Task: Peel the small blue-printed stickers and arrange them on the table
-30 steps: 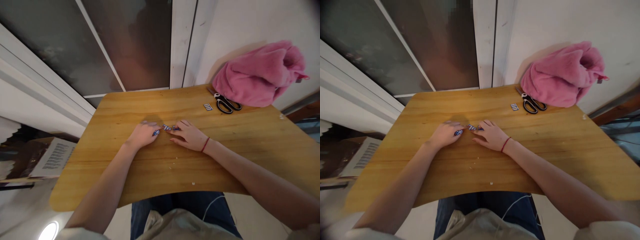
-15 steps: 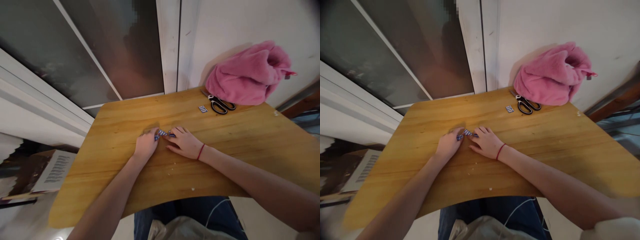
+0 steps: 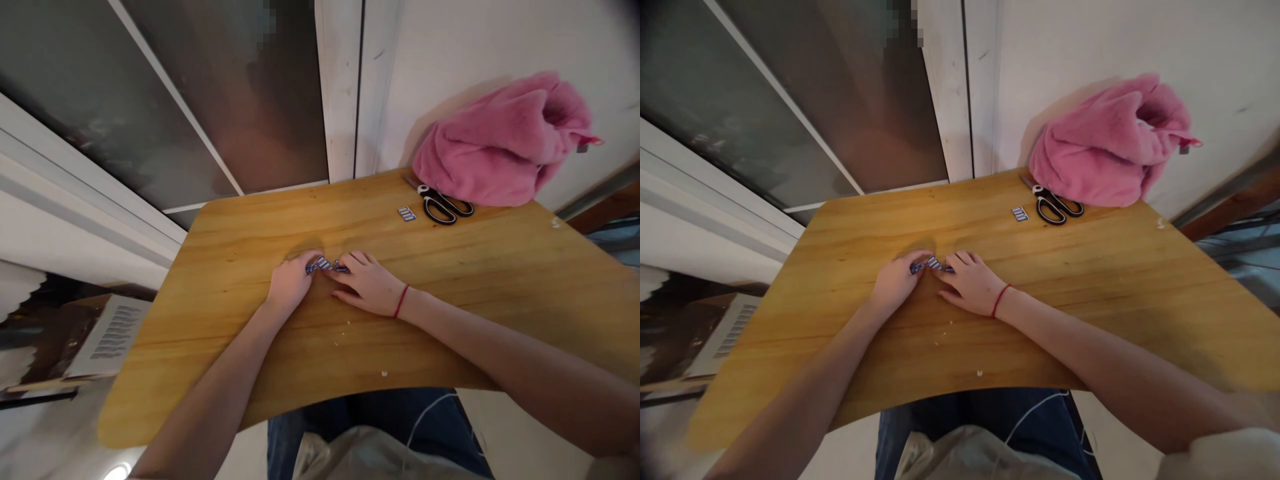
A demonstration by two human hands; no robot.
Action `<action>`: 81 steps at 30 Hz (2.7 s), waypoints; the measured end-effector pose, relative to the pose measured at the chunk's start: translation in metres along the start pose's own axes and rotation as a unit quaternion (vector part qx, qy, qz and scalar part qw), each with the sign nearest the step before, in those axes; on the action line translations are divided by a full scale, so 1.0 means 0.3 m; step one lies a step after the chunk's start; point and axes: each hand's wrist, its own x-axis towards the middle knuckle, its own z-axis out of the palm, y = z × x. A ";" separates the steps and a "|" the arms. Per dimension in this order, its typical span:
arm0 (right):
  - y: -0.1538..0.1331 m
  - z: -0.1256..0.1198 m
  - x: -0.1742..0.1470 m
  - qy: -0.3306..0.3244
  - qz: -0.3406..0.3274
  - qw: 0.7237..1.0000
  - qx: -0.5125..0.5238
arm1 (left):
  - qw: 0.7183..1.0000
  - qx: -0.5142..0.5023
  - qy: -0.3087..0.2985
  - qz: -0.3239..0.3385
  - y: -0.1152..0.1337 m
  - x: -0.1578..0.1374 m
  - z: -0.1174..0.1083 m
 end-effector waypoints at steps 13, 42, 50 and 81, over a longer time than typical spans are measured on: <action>0.021 0.005 -0.004 0.027 0.003 0.998 0.051 | 0.999 -0.022 0.027 -0.011 -0.010 0.006 0.005; 0.042 -0.008 0.000 -0.003 0.020 1.000 -0.010 | 1.000 0.014 0.011 0.025 -0.010 0.008 -0.003; 0.037 0.000 -0.001 0.006 0.016 1.000 -0.011 | 0.999 0.028 -0.017 0.014 -0.001 0.012 -0.004; 0.046 -0.001 0.003 0.037 0.021 0.997 0.064 | 0.983 0.180 -0.035 0.000 0.054 -0.040 -0.037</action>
